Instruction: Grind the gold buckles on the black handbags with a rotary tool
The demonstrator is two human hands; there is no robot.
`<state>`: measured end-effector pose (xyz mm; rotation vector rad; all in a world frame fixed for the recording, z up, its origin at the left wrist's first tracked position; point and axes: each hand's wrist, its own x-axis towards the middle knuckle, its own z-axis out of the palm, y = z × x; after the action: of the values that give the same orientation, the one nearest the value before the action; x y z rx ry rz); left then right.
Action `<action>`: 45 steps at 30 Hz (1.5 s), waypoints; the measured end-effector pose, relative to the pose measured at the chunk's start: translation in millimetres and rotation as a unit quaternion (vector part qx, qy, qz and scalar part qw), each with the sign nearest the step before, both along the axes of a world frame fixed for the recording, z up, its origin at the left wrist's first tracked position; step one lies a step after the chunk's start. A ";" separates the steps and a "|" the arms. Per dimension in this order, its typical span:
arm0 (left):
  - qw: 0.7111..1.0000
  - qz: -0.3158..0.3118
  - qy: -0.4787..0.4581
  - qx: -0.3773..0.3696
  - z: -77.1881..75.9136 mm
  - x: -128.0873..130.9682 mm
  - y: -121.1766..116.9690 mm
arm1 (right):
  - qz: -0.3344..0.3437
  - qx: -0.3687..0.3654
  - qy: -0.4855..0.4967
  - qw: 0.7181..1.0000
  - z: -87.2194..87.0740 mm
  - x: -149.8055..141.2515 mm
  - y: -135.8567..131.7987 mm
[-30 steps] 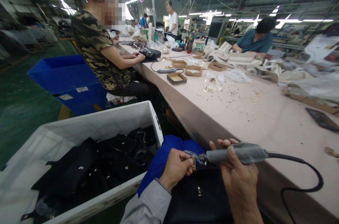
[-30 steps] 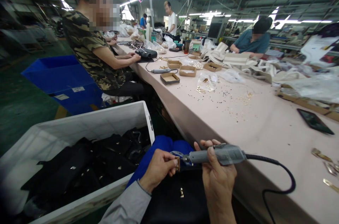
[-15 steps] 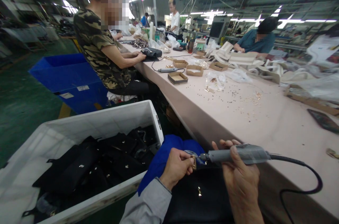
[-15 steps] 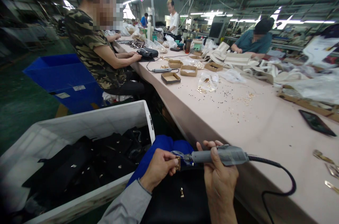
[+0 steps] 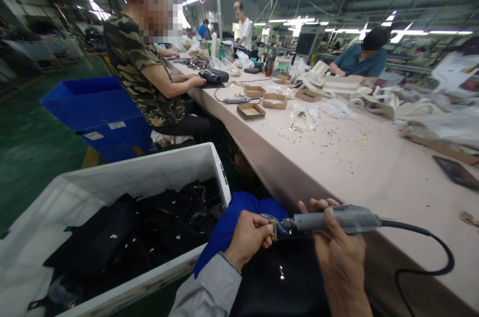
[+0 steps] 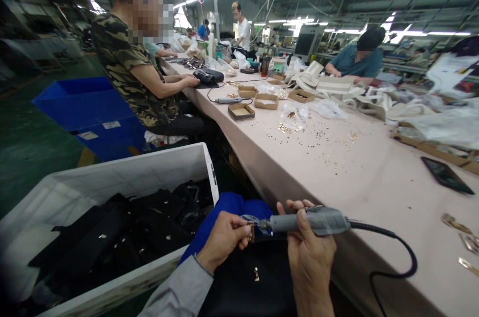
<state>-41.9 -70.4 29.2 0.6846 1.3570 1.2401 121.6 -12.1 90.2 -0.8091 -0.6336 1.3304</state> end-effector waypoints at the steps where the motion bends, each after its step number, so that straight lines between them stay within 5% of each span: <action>1: 1.000 0.000 0.000 0.000 0.0 -0.1 0.0 | 0.002 -0.002 -0.001 1.000 -0.2 -0.3 0.1; 45: 1.000 -0.011 -0.008 0.013 -0.9 -0.2 -1.1 | 0.006 -0.011 0.010 1.000 -1.7 -0.2 2.5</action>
<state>-42.1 -71.4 28.2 0.7049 1.3196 1.2458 121.3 -9.6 88.4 -0.8095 -0.6102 1.3558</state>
